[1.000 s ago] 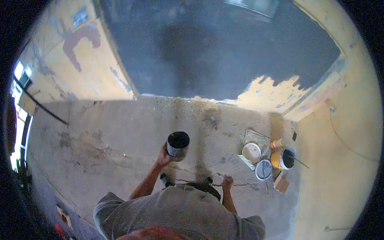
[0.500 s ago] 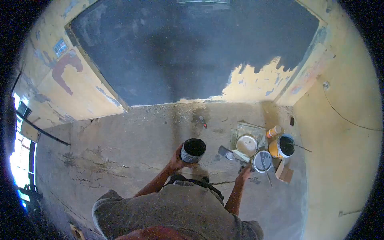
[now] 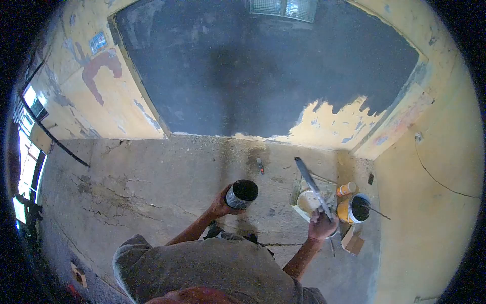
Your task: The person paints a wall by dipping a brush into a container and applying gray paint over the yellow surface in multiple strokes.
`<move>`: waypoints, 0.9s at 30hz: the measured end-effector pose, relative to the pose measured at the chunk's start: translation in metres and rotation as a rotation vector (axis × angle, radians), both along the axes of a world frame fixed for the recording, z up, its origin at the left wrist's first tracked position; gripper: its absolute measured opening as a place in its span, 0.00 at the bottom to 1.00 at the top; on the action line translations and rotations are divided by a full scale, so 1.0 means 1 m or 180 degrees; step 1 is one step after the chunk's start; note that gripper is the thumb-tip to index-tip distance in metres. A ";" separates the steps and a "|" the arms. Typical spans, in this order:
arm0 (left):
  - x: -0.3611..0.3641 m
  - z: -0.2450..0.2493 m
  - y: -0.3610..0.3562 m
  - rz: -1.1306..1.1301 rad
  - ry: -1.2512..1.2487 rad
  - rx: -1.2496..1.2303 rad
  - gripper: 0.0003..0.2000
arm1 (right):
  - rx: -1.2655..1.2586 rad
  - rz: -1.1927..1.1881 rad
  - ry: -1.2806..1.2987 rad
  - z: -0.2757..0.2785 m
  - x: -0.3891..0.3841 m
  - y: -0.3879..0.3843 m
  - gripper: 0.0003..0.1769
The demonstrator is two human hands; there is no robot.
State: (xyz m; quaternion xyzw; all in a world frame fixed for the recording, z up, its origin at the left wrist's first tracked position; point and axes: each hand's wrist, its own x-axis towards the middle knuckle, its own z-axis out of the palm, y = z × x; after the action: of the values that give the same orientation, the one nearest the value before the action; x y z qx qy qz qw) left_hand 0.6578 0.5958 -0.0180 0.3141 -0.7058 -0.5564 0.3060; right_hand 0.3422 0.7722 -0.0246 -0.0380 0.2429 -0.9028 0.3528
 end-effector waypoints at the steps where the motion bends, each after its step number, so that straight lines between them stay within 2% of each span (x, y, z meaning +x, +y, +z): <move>1: -0.001 -0.006 0.001 -0.0012 0.0004 -0.0005 0.44 | 0.0135 0.0009 -0.0140 -0.006 -0.002 -0.004 0.18; 2: -0.001 -0.013 0.003 0.0018 0.0061 -0.0022 0.44 | 0.0128 0.0005 -0.0136 -0.011 -0.003 -0.006 0.18; 5: 0.003 -0.018 0.011 0.0059 0.0034 -0.0009 0.44 | 0.1755 0.0187 0.0918 -0.040 0.004 -0.005 0.21; 6: 0.004 -0.017 0.013 0.0049 -0.0047 0.0025 0.44 | 0.2170 0.0300 0.1014 -0.065 -0.005 -0.001 0.21; 7: 0.005 -0.019 0.016 0.0038 -0.0053 0.0023 0.44 | 0.2169 0.0291 0.1004 -0.079 -0.001 0.002 0.21; 9: 0.003 -0.024 0.020 0.0052 0.0032 0.0079 0.44 | 0.3817 -0.0203 0.3239 -0.101 0.007 0.015 0.16; 10: 0.001 -0.028 0.022 -0.0023 0.0021 0.0092 0.44 | 0.3866 -0.0251 0.3186 -0.107 0.006 0.025 0.16; 12: -0.004 -0.035 0.025 0.0057 0.0199 0.0266 0.43 | 0.4949 0.0343 0.3605 -0.118 -0.002 0.045 0.13; 13: -0.007 -0.030 0.029 -0.0030 0.0196 0.0291 0.43 | 0.5017 0.0296 0.3539 -0.120 -0.005 0.057 0.13; 15: -0.014 -0.017 0.035 -0.0008 0.0290 0.0630 0.42 | 0.4608 -0.0566 0.4254 -0.124 -0.011 0.078 0.10; 16: -0.016 -0.022 0.034 -0.0083 0.0157 0.0579 0.42 | 0.4677 -0.0629 0.4188 -0.126 -0.018 0.086 0.10; 18: -0.028 -0.031 0.034 -0.0186 0.0114 0.0520 0.42 | 0.4165 -0.0899 0.4539 -0.130 -0.031 0.098 0.12; 19: -0.032 -0.032 0.035 -0.0189 0.0085 0.0455 0.41 | 0.4212 -0.0944 0.4488 -0.099 -0.025 0.098 0.12; 20: -0.036 -0.033 0.038 -0.0245 0.0076 0.0448 0.41 | 0.4187 -0.0749 0.4170 -0.042 -0.012 0.093 0.13; 21: -0.042 -0.032 0.039 -0.0226 0.0213 0.0400 0.41 | 0.4135 -0.0563 0.3861 -0.010 -0.006 0.090 0.13; 22: -0.048 -0.031 0.040 -0.0203 0.0358 0.0350 0.41 | 0.3921 -0.0973 0.4284 -0.004 -0.011 0.088 0.13; 23: -0.053 -0.029 0.038 -0.0238 0.0366 0.0334 0.41 | 0.3931 -0.1015 0.4268 0.002 -0.011 0.088 0.13; 25: -0.061 -0.025 0.035 -0.0496 0.0362 0.0139 0.42 | 0.3936 -0.1310 0.2973 0.029 -0.008 0.086 0.14; 26: -0.064 -0.020 0.035 -0.0513 0.0370 0.0129 0.42 | 0.3317 -0.1808 0.3343 0.051 -0.002 0.083 0.13; 27: -0.066 -0.014 0.035 -0.0534 0.0268 0.0060 0.42 | 0.3312 -0.1822 0.3346 0.056 -0.002 0.084 0.13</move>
State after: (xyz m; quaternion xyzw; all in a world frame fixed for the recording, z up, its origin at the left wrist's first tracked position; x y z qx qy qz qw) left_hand 0.5914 0.6306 -0.0323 0.2331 -0.7109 -0.5993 0.2847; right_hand 0.3402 0.8562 0.0314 -0.2256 0.7688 -0.5928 -0.0815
